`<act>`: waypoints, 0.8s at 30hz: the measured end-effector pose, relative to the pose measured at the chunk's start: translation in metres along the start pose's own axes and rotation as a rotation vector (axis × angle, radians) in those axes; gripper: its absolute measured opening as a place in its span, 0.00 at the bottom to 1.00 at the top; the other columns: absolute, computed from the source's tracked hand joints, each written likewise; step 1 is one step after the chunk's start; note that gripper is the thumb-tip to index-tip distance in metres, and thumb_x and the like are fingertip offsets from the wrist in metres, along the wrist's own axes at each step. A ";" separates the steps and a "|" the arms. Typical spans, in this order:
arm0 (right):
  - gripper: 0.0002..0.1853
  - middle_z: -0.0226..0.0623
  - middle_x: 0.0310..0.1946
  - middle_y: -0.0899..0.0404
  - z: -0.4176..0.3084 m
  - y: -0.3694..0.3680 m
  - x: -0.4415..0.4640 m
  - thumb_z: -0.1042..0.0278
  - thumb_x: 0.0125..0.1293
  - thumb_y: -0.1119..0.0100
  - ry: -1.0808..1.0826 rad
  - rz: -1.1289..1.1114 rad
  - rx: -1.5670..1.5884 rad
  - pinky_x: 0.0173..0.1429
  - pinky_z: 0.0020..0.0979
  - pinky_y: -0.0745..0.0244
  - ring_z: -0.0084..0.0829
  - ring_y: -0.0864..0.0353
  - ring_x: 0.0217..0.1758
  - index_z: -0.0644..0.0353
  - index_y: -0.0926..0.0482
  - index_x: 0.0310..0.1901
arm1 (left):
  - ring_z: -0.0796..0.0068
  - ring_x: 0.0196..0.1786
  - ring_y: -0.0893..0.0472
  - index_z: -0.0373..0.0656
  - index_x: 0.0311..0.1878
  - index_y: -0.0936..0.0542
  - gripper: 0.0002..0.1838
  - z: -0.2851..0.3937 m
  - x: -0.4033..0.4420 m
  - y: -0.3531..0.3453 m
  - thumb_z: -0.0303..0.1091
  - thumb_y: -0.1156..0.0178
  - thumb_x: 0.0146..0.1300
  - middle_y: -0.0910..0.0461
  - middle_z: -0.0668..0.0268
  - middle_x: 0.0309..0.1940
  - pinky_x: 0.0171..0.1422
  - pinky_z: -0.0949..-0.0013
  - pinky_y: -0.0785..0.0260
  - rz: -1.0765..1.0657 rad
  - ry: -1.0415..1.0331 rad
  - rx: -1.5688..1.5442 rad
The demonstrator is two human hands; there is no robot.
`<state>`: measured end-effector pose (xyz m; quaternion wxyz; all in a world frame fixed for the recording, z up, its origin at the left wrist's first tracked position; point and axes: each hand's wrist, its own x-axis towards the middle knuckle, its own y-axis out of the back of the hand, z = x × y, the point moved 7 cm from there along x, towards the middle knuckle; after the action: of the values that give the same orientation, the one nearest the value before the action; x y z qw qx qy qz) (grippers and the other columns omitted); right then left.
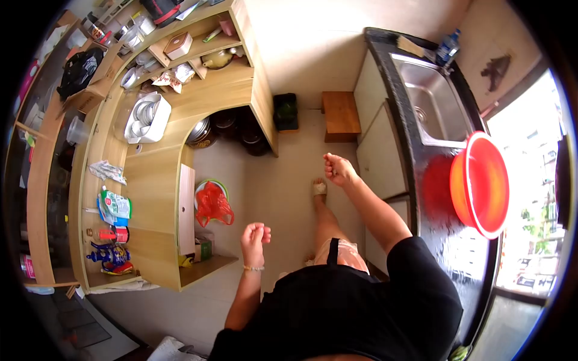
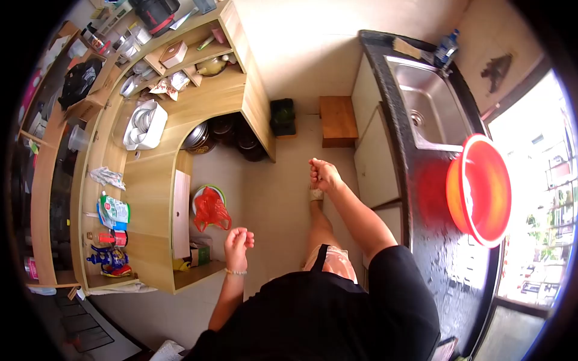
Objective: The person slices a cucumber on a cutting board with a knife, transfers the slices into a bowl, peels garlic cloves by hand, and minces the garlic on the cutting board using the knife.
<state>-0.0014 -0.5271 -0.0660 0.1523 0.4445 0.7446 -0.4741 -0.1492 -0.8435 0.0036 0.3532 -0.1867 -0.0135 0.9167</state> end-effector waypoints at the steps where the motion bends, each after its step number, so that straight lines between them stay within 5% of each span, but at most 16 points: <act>1: 0.10 0.25 0.19 0.36 -0.012 -0.007 0.039 0.61 0.72 0.51 -0.004 0.026 -0.021 0.22 0.24 0.41 0.20 0.38 0.20 0.55 0.28 0.34 | 0.79 0.30 0.23 0.41 0.42 0.25 0.04 -0.004 0.012 0.007 0.28 0.47 0.68 0.20 0.64 0.32 0.34 0.76 0.29 0.050 0.025 0.003; 6: 0.19 0.22 0.16 0.37 -0.060 -0.030 0.255 0.45 0.67 0.47 -0.071 0.151 -0.038 0.23 0.27 0.39 0.25 0.35 0.20 0.47 0.32 0.23 | 0.77 0.29 0.23 0.39 0.42 0.26 0.04 -0.030 0.094 0.023 0.28 0.48 0.67 0.20 0.63 0.32 0.35 0.74 0.28 0.317 0.180 -0.044; 9: 0.20 0.23 0.18 0.33 -0.076 -0.043 0.372 0.43 0.67 0.49 -0.118 0.173 0.143 0.24 0.28 0.37 0.26 0.31 0.23 0.47 0.31 0.24 | 0.76 0.31 0.22 0.40 0.43 0.26 0.05 -0.025 0.161 -0.002 0.28 0.49 0.68 0.20 0.62 0.33 0.35 0.73 0.28 0.357 0.308 -0.075; 14: 0.13 0.33 0.26 0.28 -0.096 -0.030 0.519 0.57 0.71 0.50 -0.082 0.401 0.029 0.29 0.34 0.24 0.32 0.25 0.28 0.57 0.26 0.35 | 0.73 0.33 0.21 0.38 0.44 0.27 0.06 0.012 0.256 -0.042 0.28 0.49 0.68 0.20 0.60 0.35 0.37 0.72 0.27 0.334 0.340 -0.013; 17: 0.16 0.31 0.26 0.28 -0.107 -0.034 0.575 0.51 0.71 0.52 -0.071 0.458 -0.054 0.47 0.43 0.23 0.31 0.27 0.25 0.57 0.27 0.39 | 0.74 0.33 0.21 0.37 0.45 0.27 0.06 0.018 0.284 -0.040 0.27 0.49 0.68 0.20 0.59 0.36 0.38 0.72 0.26 0.385 0.396 0.031; 20: 0.28 0.39 0.47 0.23 -0.107 -0.043 0.607 0.43 0.72 0.60 -0.247 0.423 0.118 0.72 0.49 0.46 0.37 0.22 0.47 0.60 0.32 0.58 | 0.75 0.33 0.22 0.37 0.44 0.27 0.05 0.017 0.298 -0.034 0.26 0.49 0.68 0.20 0.60 0.36 0.39 0.73 0.27 0.431 0.460 0.031; 23: 0.39 0.42 0.72 0.45 -0.108 -0.054 0.617 0.37 0.70 0.68 -0.238 0.480 0.219 0.78 0.45 0.75 0.39 0.46 0.74 0.60 0.48 0.71 | 0.75 0.33 0.22 0.38 0.45 0.27 0.05 0.012 0.312 -0.032 0.27 0.49 0.68 0.20 0.60 0.36 0.39 0.73 0.27 0.438 0.481 0.025; 24: 0.39 0.42 0.73 0.50 -0.106 -0.054 0.621 0.37 0.71 0.68 -0.238 0.443 0.223 0.78 0.45 0.74 0.39 0.52 0.76 0.61 0.51 0.72 | 0.75 0.33 0.22 0.38 0.45 0.27 0.06 0.012 0.316 -0.032 0.27 0.49 0.68 0.20 0.61 0.36 0.39 0.73 0.27 0.436 0.478 0.021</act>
<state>-0.3714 -0.1254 -0.3842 0.2888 0.5516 0.5495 -0.5571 -0.3482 -0.6116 -0.0854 0.1436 -0.3914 0.1194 0.9011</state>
